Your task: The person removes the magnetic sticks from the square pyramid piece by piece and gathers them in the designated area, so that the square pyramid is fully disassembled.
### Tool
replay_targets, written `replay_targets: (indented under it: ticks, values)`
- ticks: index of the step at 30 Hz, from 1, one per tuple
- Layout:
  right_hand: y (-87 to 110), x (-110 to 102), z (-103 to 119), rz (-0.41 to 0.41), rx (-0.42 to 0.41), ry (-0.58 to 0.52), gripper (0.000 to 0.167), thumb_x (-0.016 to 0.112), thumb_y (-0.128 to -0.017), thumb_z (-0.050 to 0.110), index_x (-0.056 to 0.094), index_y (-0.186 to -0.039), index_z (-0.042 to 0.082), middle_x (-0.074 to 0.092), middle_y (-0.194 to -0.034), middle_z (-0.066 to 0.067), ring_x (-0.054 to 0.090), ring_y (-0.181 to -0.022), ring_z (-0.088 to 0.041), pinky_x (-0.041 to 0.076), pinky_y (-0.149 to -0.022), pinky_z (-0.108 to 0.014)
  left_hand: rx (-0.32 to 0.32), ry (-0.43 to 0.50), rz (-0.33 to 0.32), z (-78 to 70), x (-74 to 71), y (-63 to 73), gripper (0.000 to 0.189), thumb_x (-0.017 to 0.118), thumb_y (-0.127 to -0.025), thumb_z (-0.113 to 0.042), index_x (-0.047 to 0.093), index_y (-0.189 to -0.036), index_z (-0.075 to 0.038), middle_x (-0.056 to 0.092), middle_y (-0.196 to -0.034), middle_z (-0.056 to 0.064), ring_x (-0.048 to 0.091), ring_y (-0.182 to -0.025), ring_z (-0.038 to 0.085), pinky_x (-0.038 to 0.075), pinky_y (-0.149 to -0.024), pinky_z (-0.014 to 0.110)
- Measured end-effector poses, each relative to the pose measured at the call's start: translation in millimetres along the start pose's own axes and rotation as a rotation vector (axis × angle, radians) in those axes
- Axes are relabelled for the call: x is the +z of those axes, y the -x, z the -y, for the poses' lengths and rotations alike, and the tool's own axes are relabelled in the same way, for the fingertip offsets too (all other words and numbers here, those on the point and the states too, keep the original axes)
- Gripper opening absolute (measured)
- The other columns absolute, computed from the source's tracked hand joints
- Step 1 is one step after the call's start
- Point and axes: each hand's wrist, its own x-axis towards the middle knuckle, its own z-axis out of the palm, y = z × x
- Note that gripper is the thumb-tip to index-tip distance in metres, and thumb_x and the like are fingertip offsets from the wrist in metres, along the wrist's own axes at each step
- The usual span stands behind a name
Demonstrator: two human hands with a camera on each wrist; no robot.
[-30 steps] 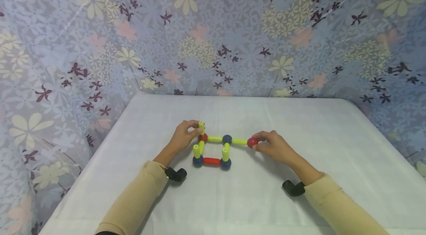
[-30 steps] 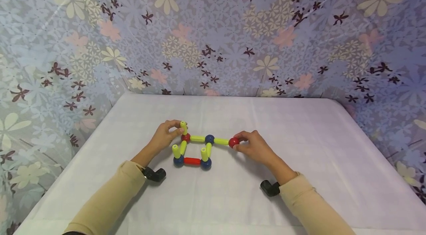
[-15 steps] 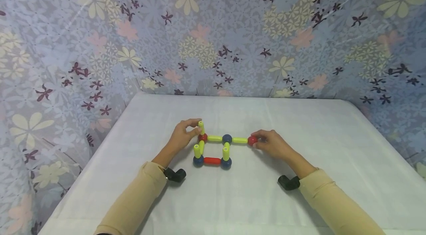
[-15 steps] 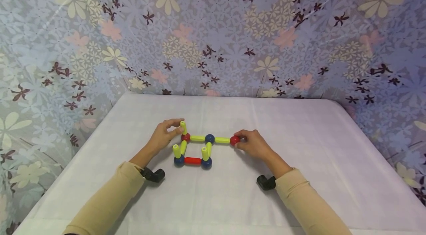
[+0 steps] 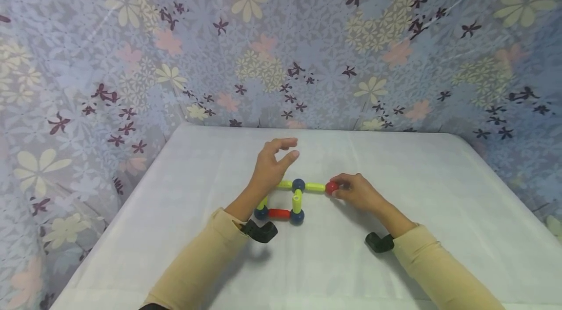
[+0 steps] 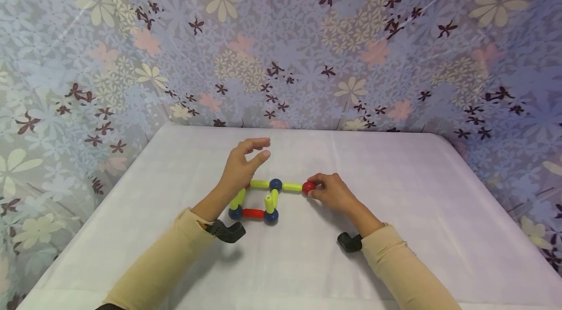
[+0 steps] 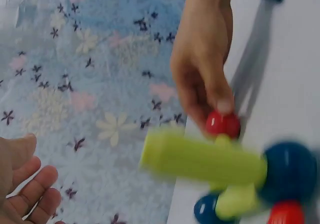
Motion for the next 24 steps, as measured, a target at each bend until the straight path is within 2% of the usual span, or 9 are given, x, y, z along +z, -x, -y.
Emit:
replay_targets:
  ticks: [4, 10, 15, 18, 20, 24]
  values:
    - [0.7, 0.6, 0.1, 0.001, 0.009, -0.004, 0.036, 0.066, -0.086, 0.018, 0.062, -0.119, 0.007, 0.067, -0.115, -0.012, 0.057, -0.112, -0.03, 0.042, -0.095, -0.052, -0.068, -0.001, 0.044, -3.2, 23.5, -3.2, 0.033, 0.06, -0.092, -0.027, 0.059, -0.124, -0.018, 0.061, -0.124, 0.0, 0.05, -0.116, 0.018, 0.04, -0.097, 0.041]
    - [1.9, 0.9, 0.5, -0.014, -0.021, 0.003, 0.036, 0.066, -0.085, 0.017, 0.062, -0.119, 0.005, 0.068, -0.114, -0.012, 0.059, -0.111, -0.03, 0.043, -0.096, -0.052, -0.2, -0.021, 0.079, 11.7, 45.5, -8.3, 0.033, 0.06, -0.092, -0.031, 0.06, -0.123, -0.02, 0.063, -0.122, 0.0, 0.051, -0.118, 0.019, 0.041, -0.099, 0.041]
    - [1.2, 3.5, 3.6, -0.014, -0.021, 0.011, 0.036, 0.067, -0.085, 0.017, 0.062, -0.119, 0.006, 0.068, -0.114, -0.012, 0.058, -0.113, -0.031, 0.042, -0.097, -0.053, -0.287, -0.077, 0.107, 24.9, 51.4, -8.0, 0.033, 0.06, -0.091, -0.031, 0.061, -0.122, -0.022, 0.064, -0.122, -0.002, 0.051, -0.12, 0.019, 0.042, -0.101, 0.04]
    - [0.3, 5.7, 6.2, -0.014, -0.033, -0.002, 0.034, 0.067, -0.085, 0.016, 0.063, -0.117, 0.005, 0.068, -0.113, -0.012, 0.059, -0.112, -0.031, 0.043, -0.097, -0.052, -0.321, -0.159, 0.147, 29.5, 50.7, -7.6, 0.032, 0.062, -0.09, -0.032, 0.062, -0.121, -0.023, 0.064, -0.123, -0.003, 0.051, -0.121, 0.022, 0.042, -0.1, 0.042]
    - [-0.1, 7.7, 8.0, -0.017, -0.045, -0.009, 0.033, 0.066, -0.085, 0.016, 0.063, -0.116, 0.005, 0.069, -0.112, -0.011, 0.059, -0.11, -0.029, 0.043, -0.096, -0.052, -0.333, -0.22, 0.189, 32.5, 49.2, -7.7, 0.032, 0.063, -0.089, -0.032, 0.064, -0.12, -0.023, 0.065, -0.122, -0.002, 0.052, -0.12, 0.024, 0.041, -0.1, 0.045]
    - [-1.4, 12.4, 11.1, -0.025, -0.087, -0.005, 0.032, 0.067, -0.084, 0.015, 0.064, -0.114, 0.005, 0.07, -0.109, -0.011, 0.061, -0.106, -0.027, 0.045, -0.093, -0.05, -0.33, -0.325, 0.318, 38.8, 47.4, -6.8, 0.029, 0.064, -0.089, -0.032, 0.066, -0.116, -0.021, 0.068, -0.117, -0.003, 0.053, -0.12, 0.024, 0.032, -0.106, 0.049]
